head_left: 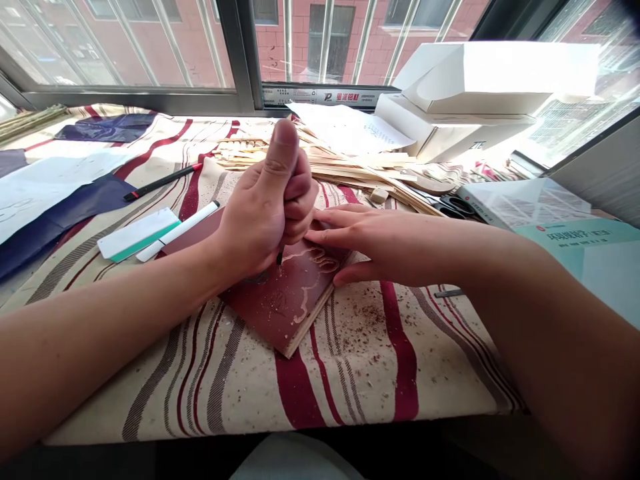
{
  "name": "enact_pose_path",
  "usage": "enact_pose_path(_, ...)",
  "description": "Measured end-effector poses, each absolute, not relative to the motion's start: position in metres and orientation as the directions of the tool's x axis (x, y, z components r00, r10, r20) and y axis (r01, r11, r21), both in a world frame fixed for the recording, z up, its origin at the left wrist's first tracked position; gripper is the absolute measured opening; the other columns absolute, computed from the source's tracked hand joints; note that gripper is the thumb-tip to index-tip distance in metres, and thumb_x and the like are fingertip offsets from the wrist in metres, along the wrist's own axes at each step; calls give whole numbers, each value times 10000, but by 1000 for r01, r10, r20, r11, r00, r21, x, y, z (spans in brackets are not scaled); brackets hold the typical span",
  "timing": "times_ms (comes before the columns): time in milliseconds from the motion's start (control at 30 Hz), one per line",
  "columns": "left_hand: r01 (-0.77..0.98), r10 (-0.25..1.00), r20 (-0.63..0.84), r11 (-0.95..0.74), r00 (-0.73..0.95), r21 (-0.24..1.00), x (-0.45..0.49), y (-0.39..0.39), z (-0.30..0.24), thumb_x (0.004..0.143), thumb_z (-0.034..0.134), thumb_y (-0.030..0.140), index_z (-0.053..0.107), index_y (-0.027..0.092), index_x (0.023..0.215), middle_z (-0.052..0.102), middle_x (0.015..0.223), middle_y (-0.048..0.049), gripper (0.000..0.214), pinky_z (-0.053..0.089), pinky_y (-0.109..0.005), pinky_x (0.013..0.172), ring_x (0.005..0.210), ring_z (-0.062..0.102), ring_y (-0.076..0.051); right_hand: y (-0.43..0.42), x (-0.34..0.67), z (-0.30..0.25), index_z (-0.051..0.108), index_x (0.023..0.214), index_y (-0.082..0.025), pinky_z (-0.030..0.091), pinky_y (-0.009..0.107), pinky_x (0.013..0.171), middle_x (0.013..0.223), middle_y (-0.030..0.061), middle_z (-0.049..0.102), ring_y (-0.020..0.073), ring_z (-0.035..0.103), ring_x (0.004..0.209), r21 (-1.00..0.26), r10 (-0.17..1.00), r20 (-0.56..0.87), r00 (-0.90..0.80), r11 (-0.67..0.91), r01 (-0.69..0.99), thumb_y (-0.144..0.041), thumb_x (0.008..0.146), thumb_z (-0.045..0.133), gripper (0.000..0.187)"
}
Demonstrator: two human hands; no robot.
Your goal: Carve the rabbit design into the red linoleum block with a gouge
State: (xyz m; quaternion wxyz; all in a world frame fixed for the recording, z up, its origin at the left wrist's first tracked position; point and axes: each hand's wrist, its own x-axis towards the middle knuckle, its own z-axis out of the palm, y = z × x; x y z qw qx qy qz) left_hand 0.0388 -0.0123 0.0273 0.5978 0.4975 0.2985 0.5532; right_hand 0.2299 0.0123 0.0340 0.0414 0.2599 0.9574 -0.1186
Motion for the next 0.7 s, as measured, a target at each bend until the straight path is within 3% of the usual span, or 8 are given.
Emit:
enact_pose_path(67,-355,945,171,-65,278,933,35,-7,27,1102,418,632,360,217,560,237,465,78,685,152,-169,333,329,174,-21,13,230,33,602,1585,-202,430,564,1259,1712,166,474,417,448,1565,-204,492,-142,-859,835,511,-368,963,750,660)
enact_pose_path(200,-348,940,183,-75,289,935,30,-4,23,988,564,751,324,236,553,199,459,96,716,123,-192,327,319,153,-23,13,229,34,613,1574,-211,458,559,1238,1717,153,471,409,483,1541,-196,477,-127,-870,847,493,-347,961,746,642)
enact_pose_path(300,-299,910,312,-229,272,926,35,-14,17,971,656,693,402,229,571,269,475,87,663,178,-210,339,342,247,-36,11,229,36,636,1553,-220,457,565,1247,1698,142,501,404,472,1554,-209,461,-134,-877,852,480,-332,965,749,609)
enact_pose_path(400,-278,893,432,-386,127,880,43,-23,13,986,679,637,412,217,574,324,501,67,646,203,-225,363,382,297,-40,10,228,37,581,1607,-210,434,593,1268,1749,149,427,423,424,1593,-193,490,-174,-854,834,518,-329,973,749,666)
enact_pose_path(533,-382,961,275,-262,-22,886,44,-17,17,992,646,661,339,221,589,265,507,79,671,155,-231,353,380,215,-40,9,226,37,446,1690,-168,394,604,1294,1795,186,296,430,340,1642,-150,515,-226,-827,820,552,-312,989,738,773)
enact_pose_path(700,-458,997,66,-37,49,888,33,-4,23,1118,307,621,314,212,554,190,452,86,697,101,-186,329,346,110,-38,11,225,36,440,1688,-144,382,585,1304,1788,200,314,430,329,1646,-142,510,-224,-831,826,545,-324,984,751,790)
